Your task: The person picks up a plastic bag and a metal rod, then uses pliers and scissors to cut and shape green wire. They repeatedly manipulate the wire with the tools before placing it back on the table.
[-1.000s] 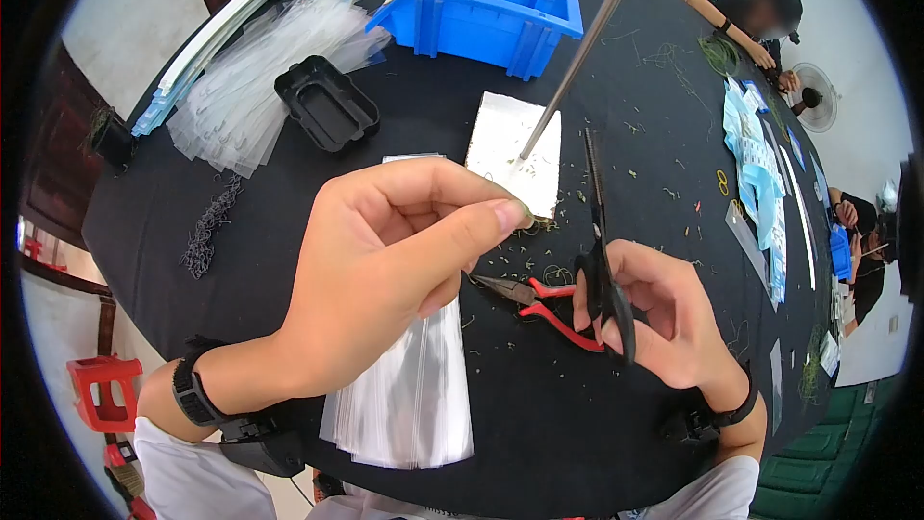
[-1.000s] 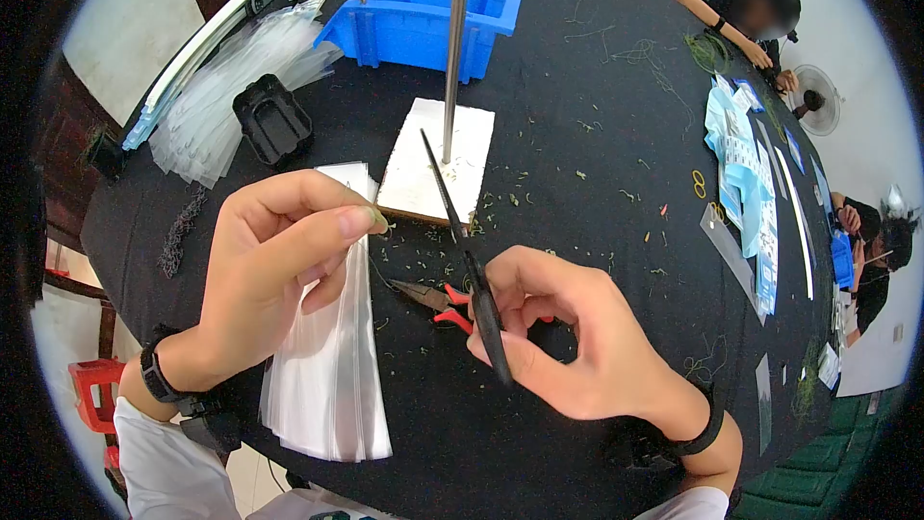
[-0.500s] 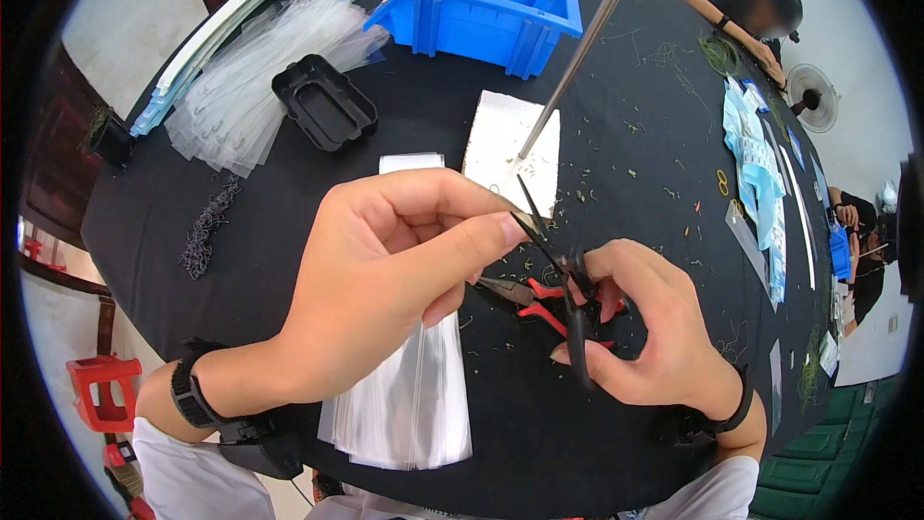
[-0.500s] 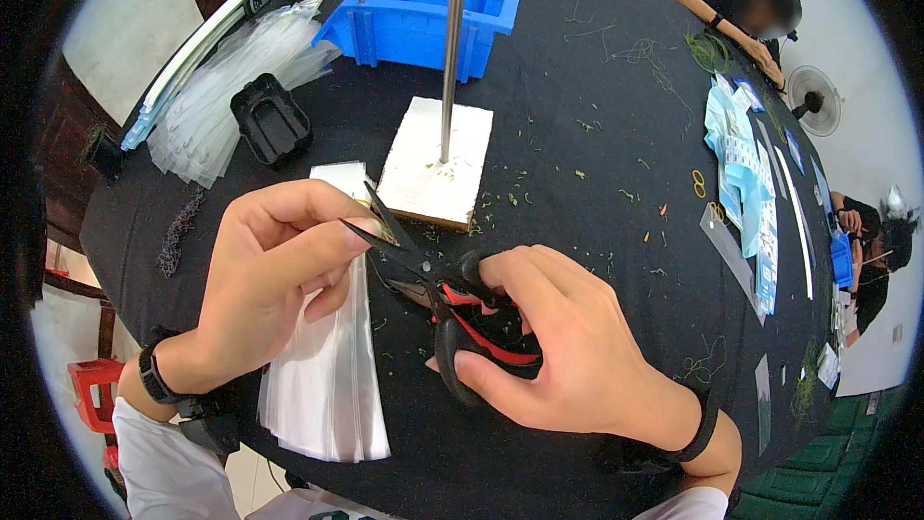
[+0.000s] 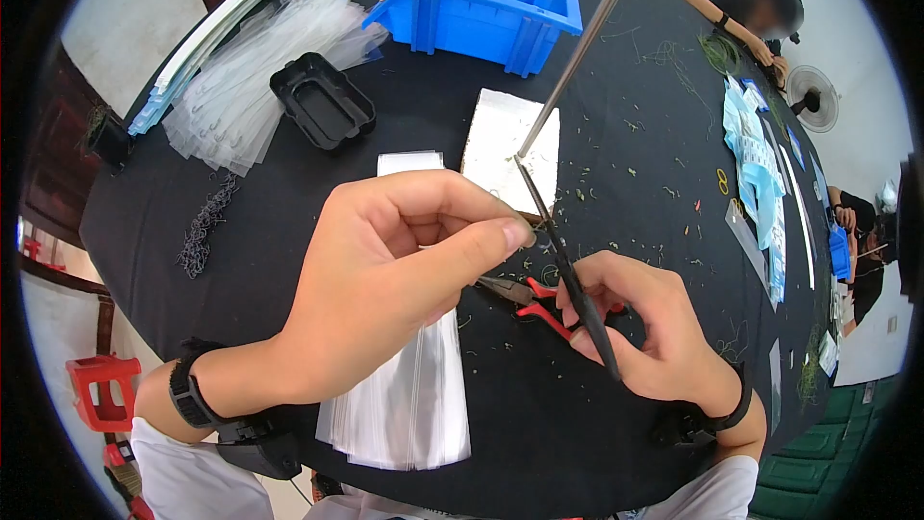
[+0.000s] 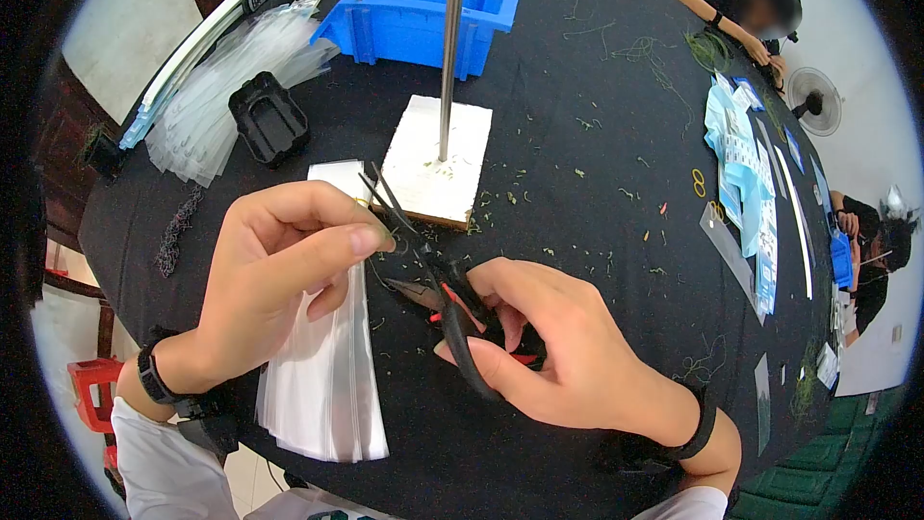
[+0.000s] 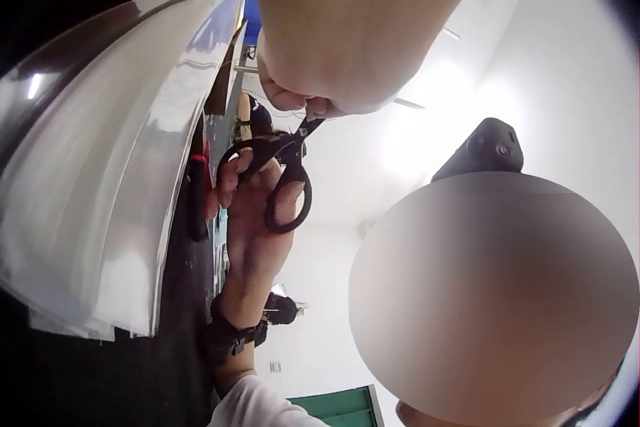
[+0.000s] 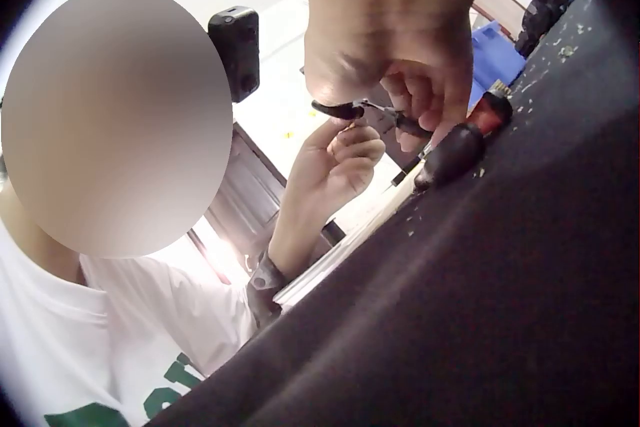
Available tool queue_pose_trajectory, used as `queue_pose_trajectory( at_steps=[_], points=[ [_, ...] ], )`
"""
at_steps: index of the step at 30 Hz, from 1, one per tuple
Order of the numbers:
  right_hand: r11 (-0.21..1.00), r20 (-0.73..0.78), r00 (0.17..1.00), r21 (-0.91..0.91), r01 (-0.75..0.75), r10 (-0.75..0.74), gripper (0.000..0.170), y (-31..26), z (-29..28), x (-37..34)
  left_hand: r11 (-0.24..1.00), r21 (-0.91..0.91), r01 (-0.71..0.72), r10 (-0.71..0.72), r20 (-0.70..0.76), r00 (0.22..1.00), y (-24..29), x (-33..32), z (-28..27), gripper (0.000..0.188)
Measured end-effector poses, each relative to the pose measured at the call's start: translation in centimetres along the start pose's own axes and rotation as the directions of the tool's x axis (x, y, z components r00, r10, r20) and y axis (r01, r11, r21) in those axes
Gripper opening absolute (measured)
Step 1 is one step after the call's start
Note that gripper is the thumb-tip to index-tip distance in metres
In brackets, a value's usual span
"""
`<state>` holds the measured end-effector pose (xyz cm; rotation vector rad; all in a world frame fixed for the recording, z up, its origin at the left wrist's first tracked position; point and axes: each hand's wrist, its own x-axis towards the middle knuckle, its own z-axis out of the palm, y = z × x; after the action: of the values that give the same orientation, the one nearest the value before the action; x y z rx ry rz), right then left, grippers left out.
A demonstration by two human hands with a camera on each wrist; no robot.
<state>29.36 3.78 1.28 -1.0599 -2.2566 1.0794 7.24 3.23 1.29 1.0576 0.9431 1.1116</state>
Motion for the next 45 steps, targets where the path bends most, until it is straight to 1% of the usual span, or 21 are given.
queue_pose_trajectory(
  at_steps=[3, 6, 9, 12, 15, 18, 21, 24, 27, 30, 33, 36, 39, 42, 45],
  points=[
    [1.000, 0.026, 0.999, 0.007, -0.024, 0.024, 0.029, -0.2, 0.0, 0.0, 1.000, -0.022, -0.014, 0.014, 0.004, 1.000, 0.0, 0.0, 0.0, 0.013],
    [1.000, 0.037, 0.999, 0.009, -0.025, 0.024, 0.031, -0.6, -0.1, 0.1, 1.000, -0.011, 0.013, -0.013, 0.002, 1.000, 0.0, 0.0, -0.2, 0.013],
    [1.000, 0.048, 0.999, -0.005, 0.016, -0.016, 0.036, -0.7, -0.4, 0.2, 1.000, -0.002, 0.025, -0.025, 0.010, 1.000, 0.2, 0.0, -0.2, 0.012],
    [1.000, 0.046, 0.999, -0.024, 0.008, -0.007, 0.038, -0.2, -0.4, 0.0, 1.000, -0.022, -0.005, 0.005, 0.026, 1.000, 0.1, 0.0, -0.2, 0.011],
    [1.000, 0.055, 0.998, -0.025, 0.009, -0.007, 0.037, -0.3, -0.5, 0.0, 1.000, -0.015, 0.020, -0.020, 0.030, 0.999, 0.4, 0.1, -0.2, 0.010],
    [1.000, 0.087, 0.996, -0.017, 0.010, -0.008, 0.036, -0.4, -0.6, 0.0, 1.000, 0.009, 0.013, -0.014, 0.034, 0.999, 0.5, 0.2, -0.3, 0.009],
    [0.996, 0.110, 0.994, 0.091, 0.008, -0.018, 0.035, -0.1, -0.5, 0.0, 1.000, -0.001, 0.020, -0.020, 0.063, 0.998, 0.7, 0.2, -0.3, 0.007],
    [0.989, 0.168, 0.985, 0.148, 0.020, -0.045, 0.034, -0.2, -0.9, 0.2, 0.995, -0.054, 0.080, -0.072, 0.135, 0.988, 0.8, 0.4, -0.7, 0.006],
    [0.978, 0.168, 0.986, 0.207, -0.015, -0.021, 0.033, -0.1, -0.7, 0.2, 0.989, -0.080, 0.122, -0.109, 0.157, 0.982, 0.7, 0.7, -0.9, 0.007],
    [0.983, 0.190, 0.982, 0.181, -0.011, -0.024, 0.033, -0.1, -0.9, 0.2, 0.989, -0.077, 0.130, -0.114, 0.180, 0.977, 0.8, 0.8, -1.0, 0.008],
    [0.960, 0.190, 0.982, 0.278, -0.029, -0.025, 0.034, -0.1, -0.8, 0.2, 0.970, -0.122, 0.211, -0.182, 0.211, 0.960, 1.2, 0.9, -1.1, 0.009],
    [0.962, 0.219, 0.972, 0.271, 0.022, -0.084, 0.034, 0.2, -1.1, 0.3, 0.960, -0.164, 0.227, -0.181, 0.258, 0.949, 1.0, 1.1, -1.3, 0.011],
    [0.977, 0.197, 0.979, 0.213, 0.005, -0.048, 0.032, -0.1, -1.0, 0.3, 0.968, -0.131, 0.214, -0.177, 0.248, 0.952, 0.8, 1.1, -1.2, 0.011],
    [0.986, 0.169, 0.984, 0.163, 0.032, -0.060, 0.030, -0.1, -0.9, 0.2, 0.963, -0.153, 0.220, -0.169, 0.289, 0.942, 0.6, 1.2, -1.6, 0.012],
    [0.990, 0.163, 0.985, 0.139, 0.033, -0.056, 0.028, -0.2, -0.8, 0.2, 0.958, -0.166, 0.235, -0.181, 0.286, 0.941, 0.5, 1.2, -1.5, 0.012]
  ],
)
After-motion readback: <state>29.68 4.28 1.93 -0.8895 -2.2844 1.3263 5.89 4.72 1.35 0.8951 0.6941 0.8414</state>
